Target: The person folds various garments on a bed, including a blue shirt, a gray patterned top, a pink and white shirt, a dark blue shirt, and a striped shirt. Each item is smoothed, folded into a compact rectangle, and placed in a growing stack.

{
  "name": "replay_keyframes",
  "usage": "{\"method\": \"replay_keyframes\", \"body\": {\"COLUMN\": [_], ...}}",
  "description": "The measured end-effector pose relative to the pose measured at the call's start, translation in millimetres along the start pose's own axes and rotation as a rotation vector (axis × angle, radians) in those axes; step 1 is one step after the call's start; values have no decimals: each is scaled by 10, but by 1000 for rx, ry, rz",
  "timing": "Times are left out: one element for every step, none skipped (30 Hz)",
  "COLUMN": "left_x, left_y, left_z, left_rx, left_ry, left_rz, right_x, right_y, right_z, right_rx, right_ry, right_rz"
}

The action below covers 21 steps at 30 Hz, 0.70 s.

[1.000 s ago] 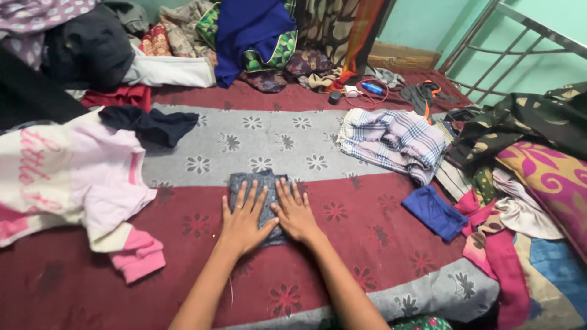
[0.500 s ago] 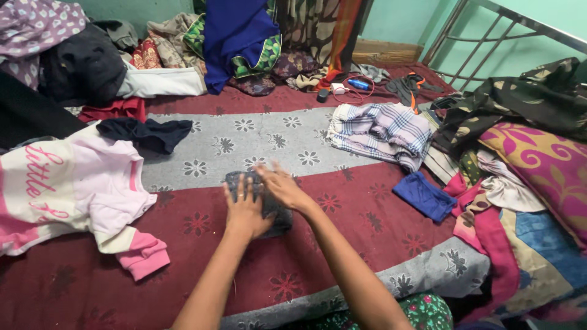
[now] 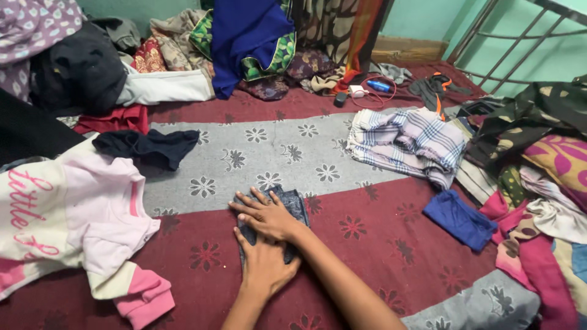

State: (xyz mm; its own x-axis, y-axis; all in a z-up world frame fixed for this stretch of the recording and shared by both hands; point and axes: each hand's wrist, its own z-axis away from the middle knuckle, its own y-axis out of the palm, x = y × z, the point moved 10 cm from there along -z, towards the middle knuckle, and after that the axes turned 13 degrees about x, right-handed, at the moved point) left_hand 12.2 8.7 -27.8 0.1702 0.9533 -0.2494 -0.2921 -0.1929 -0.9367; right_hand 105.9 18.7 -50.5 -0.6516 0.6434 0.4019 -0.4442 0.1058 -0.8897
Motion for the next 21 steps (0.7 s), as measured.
{"method": "replay_keyframes", "body": {"left_x": [20,27,30,25,17,14,14,-10,-21,-42,-72,-76,-94,-56,-1,57,154,305,489,785,1073], "left_y": [58,59,70,90,49,0,-49,-63,-87,-127,-137,-141,-148,-189,-213,-235,-390,-493,-556,-468,-344], "left_z": [-10,-41,-57,-62,-55,-38,-1,40,89,130,168,216,256,283,324,336,418,523,619,532,443], "left_rx": [36,35,34,32,-30,-91,-152,-184,-216,-253,-257,-257,-257,-271,-285,-301,-486,-666,-844,-837,-823], "left_ry": [-13,-11,-9,-8,-5,0,6,19,32,45,81,115,150,151,152,154,175,189,199,45,-111], "left_rz": [0,1,1,6,8,6,4,-6,-17,-27,-2,20,42,115,188,261,357,453,550,671,790], "right_x": [-15,-37,-58,-68,-64,-37,2,42,90,132,172,198,210,201,135,58,-133,-347,-545,-736,-924], "right_y": [44,38,31,24,19,-17,-54,-69,-117,-192,-259,-343,-419,-536,-603,-627,-611,-578,-493,-341,-168], "right_z": [-26,-52,-68,-72,-63,-41,-16,42,121,201,307,473,675,876,1127,1405,1555,1685,1688,1687,1655], "right_rx": [-2,-8,-13,-15,-18,-47,-76,-101,-171,-244,-316,-447,-578,-712,-857,-1002,-999,-989,-861,-726,-588], "right_ry": [-3,-6,-1,3,7,-2,-10,-16,-21,-28,-35,-28,-22,-20,30,78,212,347,440,529,616], "right_rz": [7,21,22,26,30,30,30,33,17,6,-5,-28,-51,-69,-120,-172,-238,-309,-369,-431,-491]}}
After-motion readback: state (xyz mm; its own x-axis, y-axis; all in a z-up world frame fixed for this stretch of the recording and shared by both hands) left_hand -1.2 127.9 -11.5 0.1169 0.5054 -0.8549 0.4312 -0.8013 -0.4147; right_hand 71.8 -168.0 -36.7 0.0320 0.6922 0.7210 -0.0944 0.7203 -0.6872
